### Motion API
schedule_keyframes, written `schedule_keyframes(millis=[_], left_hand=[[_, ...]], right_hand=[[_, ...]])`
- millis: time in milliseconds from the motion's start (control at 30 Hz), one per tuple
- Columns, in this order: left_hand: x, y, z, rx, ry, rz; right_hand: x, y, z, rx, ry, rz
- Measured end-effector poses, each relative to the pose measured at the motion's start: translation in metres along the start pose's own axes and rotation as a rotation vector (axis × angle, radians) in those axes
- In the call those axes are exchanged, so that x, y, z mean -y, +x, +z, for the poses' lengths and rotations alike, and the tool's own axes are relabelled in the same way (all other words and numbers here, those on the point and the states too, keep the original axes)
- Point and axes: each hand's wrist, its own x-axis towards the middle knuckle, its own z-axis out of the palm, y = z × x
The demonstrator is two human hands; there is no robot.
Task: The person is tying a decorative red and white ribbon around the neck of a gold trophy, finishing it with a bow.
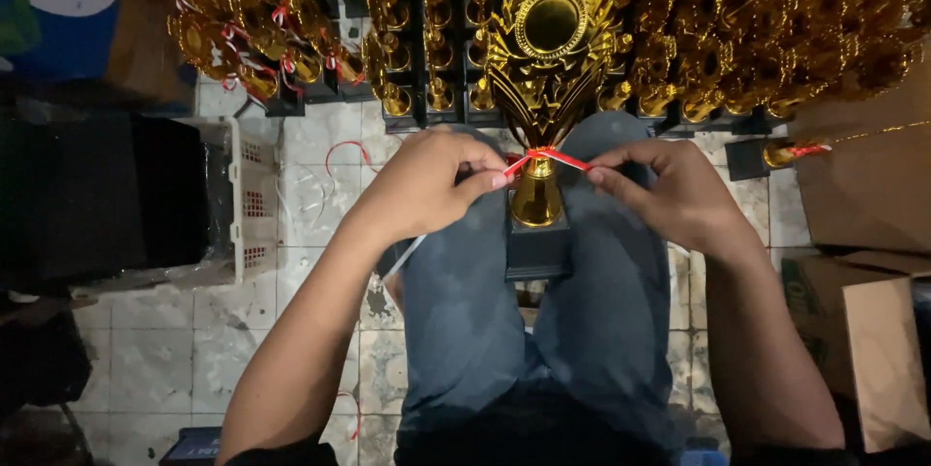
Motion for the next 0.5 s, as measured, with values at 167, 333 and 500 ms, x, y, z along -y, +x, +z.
schedule_keyframes(millis=[167,333,500], left_hand=[[-0.006,-0.001,-0.008,0.012,0.135,0.003],[-0.004,-0.002,-0.007,0.025,0.145,-0.012],[-0.004,-0.009,-0.007,0.011,-0.074,-0.050]], right_hand=[[-0.018,0.008,-0.005,-0.033,-0.196,-0.144],[0.003,0.007,-0.012,-0.032,-0.324,-0.195],[0.004,0.011,-0.024,0.099,-0.163,-0.118]])
